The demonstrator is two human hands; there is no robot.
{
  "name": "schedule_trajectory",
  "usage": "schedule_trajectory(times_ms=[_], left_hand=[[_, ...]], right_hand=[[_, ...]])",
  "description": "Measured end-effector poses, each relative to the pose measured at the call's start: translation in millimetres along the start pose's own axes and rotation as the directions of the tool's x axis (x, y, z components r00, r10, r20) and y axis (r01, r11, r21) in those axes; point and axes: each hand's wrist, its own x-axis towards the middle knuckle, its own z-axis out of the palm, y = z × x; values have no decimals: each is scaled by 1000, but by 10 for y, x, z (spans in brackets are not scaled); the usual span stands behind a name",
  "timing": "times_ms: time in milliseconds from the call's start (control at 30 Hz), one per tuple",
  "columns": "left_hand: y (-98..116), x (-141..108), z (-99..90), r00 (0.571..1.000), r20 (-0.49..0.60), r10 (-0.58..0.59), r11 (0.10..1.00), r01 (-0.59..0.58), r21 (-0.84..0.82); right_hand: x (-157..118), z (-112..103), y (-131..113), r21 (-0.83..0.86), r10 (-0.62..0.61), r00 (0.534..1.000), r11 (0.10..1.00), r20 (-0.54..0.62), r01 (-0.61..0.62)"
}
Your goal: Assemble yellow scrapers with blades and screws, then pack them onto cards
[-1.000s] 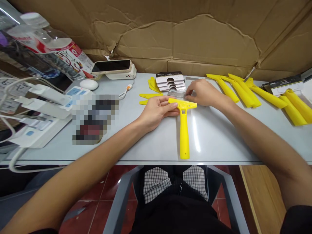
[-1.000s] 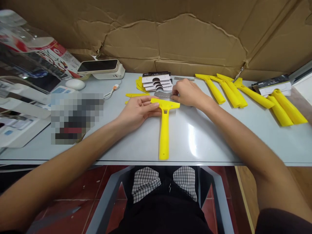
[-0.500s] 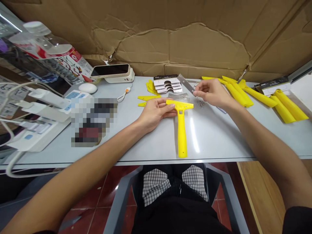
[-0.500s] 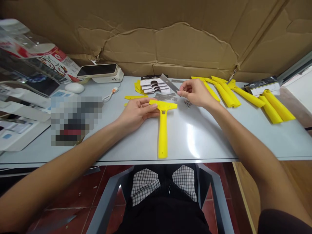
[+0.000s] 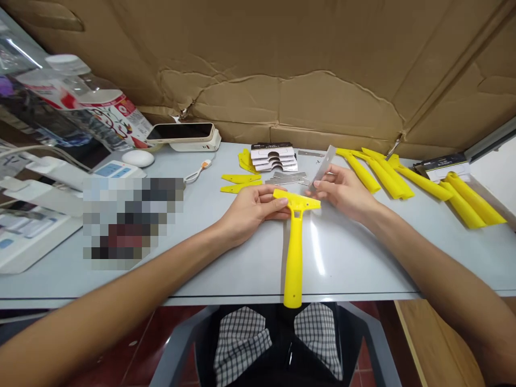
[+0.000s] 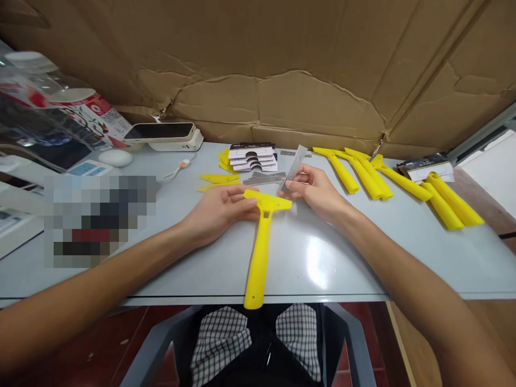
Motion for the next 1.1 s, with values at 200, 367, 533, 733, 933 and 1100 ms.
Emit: schedule_trajectory(times_ms=[200, 367, 533, 733, 933, 1100], left_hand=[[7, -24, 5, 1000, 11, 0, 1000, 0, 0], [13, -33, 13, 1000, 7, -5, 1000, 5, -1], [2, -30, 12, 1000, 16, -5, 1000, 5, -5], [6, -37, 8, 1000, 10, -7, 1000, 7, 0], [4, -39, 17, 1000, 25, -15, 1000, 15, 25], [5, -47, 27, 1000, 24, -5, 1000, 5, 9]], right_hand=[[-45, 26, 64, -19, 16, 998, 1000, 64, -15], [-76, 59, 45, -4, 41, 997, 999, 62, -41], [-89, 92, -6, -31, 55, 997, 998, 53, -53], [-72, 51, -30, -185, -10, 998, 983, 70, 23], [-69, -92, -190, -400, -77, 983, 906, 167, 139], [-111, -195, -394, -376, -105, 990, 917, 89, 131]])
